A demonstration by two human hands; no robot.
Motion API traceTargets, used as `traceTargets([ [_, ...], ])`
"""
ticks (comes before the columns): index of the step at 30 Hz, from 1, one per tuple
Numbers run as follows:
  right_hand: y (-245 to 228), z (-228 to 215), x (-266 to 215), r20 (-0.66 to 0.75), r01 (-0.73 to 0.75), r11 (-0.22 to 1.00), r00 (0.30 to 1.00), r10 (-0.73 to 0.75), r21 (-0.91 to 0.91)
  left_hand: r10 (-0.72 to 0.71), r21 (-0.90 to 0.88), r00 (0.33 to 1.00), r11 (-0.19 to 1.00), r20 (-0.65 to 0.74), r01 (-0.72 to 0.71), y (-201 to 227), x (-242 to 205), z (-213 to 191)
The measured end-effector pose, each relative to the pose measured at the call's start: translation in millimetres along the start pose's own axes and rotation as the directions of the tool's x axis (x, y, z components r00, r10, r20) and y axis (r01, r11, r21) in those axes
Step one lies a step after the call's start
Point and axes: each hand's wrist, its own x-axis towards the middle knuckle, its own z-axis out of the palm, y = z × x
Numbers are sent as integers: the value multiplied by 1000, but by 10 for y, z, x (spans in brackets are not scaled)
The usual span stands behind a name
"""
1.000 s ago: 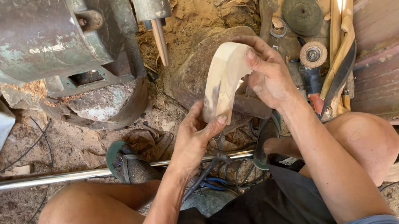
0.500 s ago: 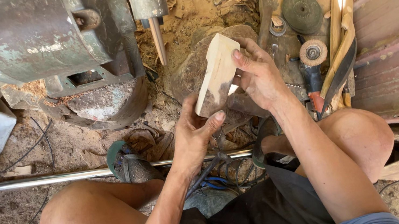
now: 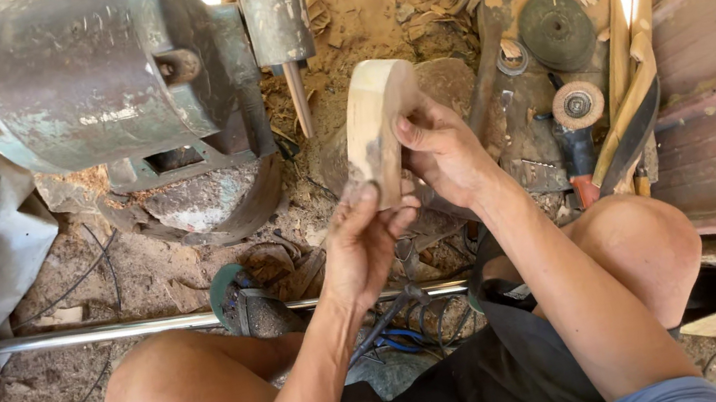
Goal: The person sits cross-legged on the floor and uses a bench grinder to smooth and shape a small wooden block. They repeatedly press different faces and edges of the block against the rotating wheel, rotating the piece to work all sides.
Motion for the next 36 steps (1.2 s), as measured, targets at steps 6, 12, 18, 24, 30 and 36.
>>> traceTargets([
  [6, -27, -13, 59, 60, -14, 999, 998, 16, -39, 256, 558, 957, 818, -138, -138, -45, 9, -33],
  [12, 54, -32, 86, -12, -72, 995, 997, 71, -71, 409, 814, 903, 564, -127, -141, 39, -83, 21],
  [18, 20, -27, 49, 78, -32, 998, 996, 36, -56, 584, 962, 811, 224, -3, -158, 62, -94, 85],
  [24, -29, 34, -20, 84, -25, 999, 996, 28, -37, 134, 686, 909, 701, -394, 194, 82, -105, 75],
  [30, -29, 77, 22, 28, -18, 992, 999, 22, -126, 84, 250, 992, 966, -94, -59, -8, -37, -3],
  [36, 40, 133, 271, -105, -53, 977, 994, 32, -206, 49, 16, 997, 999, -55, -48, -93, 11, -12],
])
